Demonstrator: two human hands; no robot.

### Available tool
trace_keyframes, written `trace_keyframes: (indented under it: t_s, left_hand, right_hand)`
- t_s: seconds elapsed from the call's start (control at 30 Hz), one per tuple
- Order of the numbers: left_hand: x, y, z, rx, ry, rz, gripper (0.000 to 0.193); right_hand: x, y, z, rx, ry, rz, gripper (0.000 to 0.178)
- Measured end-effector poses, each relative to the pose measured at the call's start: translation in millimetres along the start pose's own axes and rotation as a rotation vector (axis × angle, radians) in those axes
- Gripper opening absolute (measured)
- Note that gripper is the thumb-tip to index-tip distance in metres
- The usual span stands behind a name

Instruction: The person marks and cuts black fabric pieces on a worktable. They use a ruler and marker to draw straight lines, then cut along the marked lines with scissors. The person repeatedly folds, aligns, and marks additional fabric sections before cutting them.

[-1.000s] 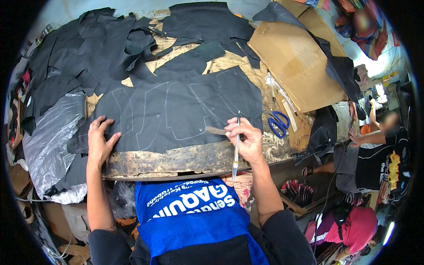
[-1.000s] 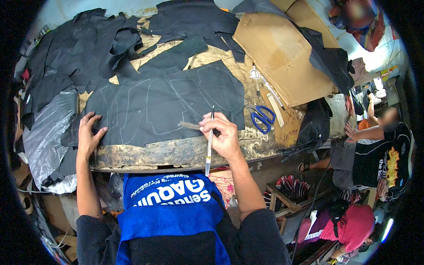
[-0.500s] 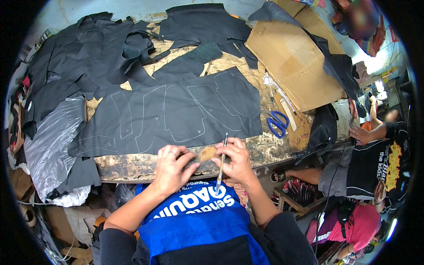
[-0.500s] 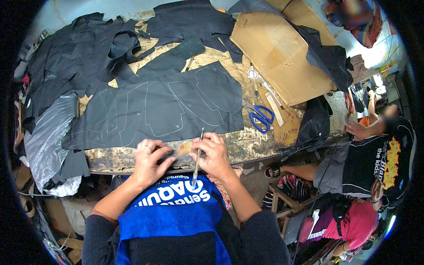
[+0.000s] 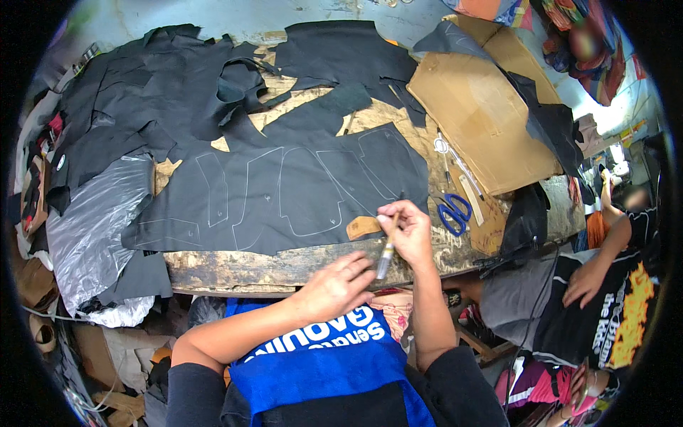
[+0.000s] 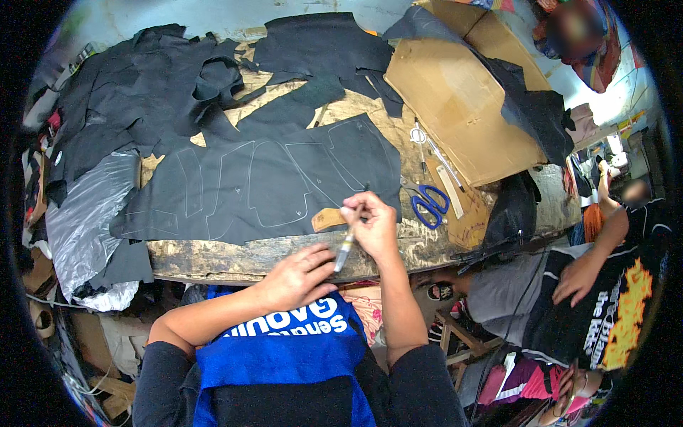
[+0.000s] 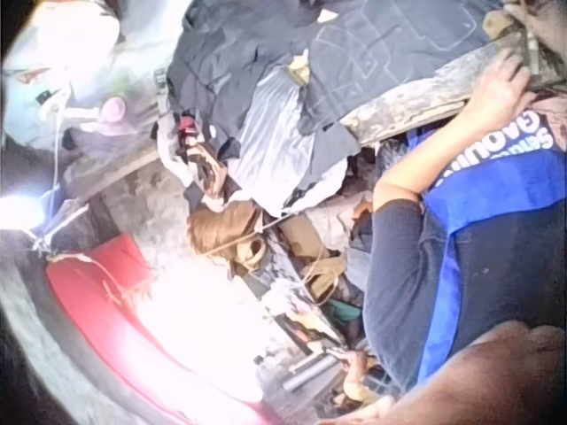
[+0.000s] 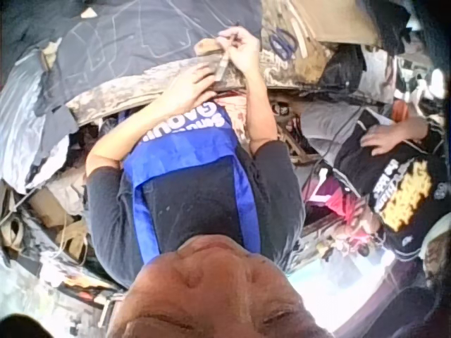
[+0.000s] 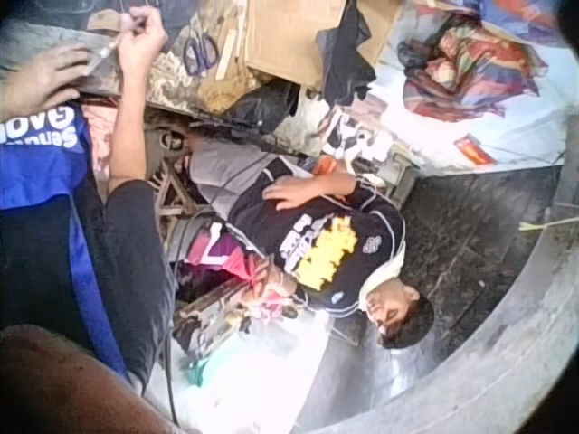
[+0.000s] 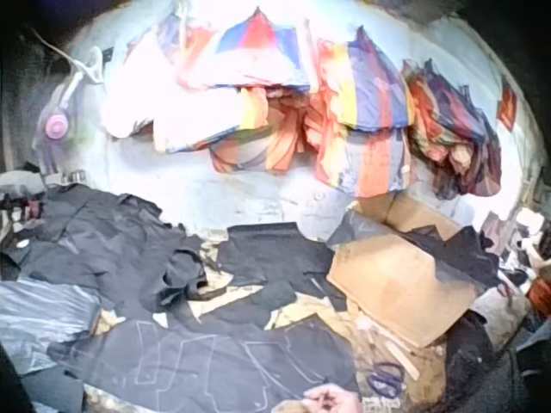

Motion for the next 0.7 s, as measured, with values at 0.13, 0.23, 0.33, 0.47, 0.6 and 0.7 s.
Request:
trace_keyframes:
  t_s: [0.13,0.23,0.33,0.47,0.6,0.7]
  left_hand:
    - [-4.3,22.6,21.1,0.075,0.113,0.034,0.061]
    - [6.0,30.7,31.5,0.080,0.194,-0.046,0.073]
    - [14.8,27.2,37.0,0.085,0.209,-0.114,0.075]
    - [16.4,25.4,37.2,0.046,0.234,-0.095,0.077]
    - [16.4,26.2,36.6,0.060,0.254,-0.093,0.077]
    - [14.9,26.2,35.1,0.073,0.255,-0.092,0.077]
  right_hand:
    - [-5.5,-3.2,-22.4,-0.162,0.122,0.067,0.013]
    - [-4.5,-11.0,-27.2,-0.202,0.057,0.006,0.020]
    - [-8.5,-19.3,-27.2,-0.262,0.070,-0.033,0.021]
    - [-10.2,-25.7,-24.6,-0.287,0.013,-0.086,0.017]
    - [-10.8,-26.5,-24.7,-0.308,0.009,-0.098,0.016]
    - [-10.9,-26.3,-25.5,-0.313,0.047,-0.090,0.016]
Point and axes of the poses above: each hand's wrist, its own y-axis towards the middle knuckle, its own z-axis out of the palm, x = y × z, the point moved 7 cm from there along y, towards the middle knuckle, and after that the axes turned 1 degree about z, right-handed, at the moved point
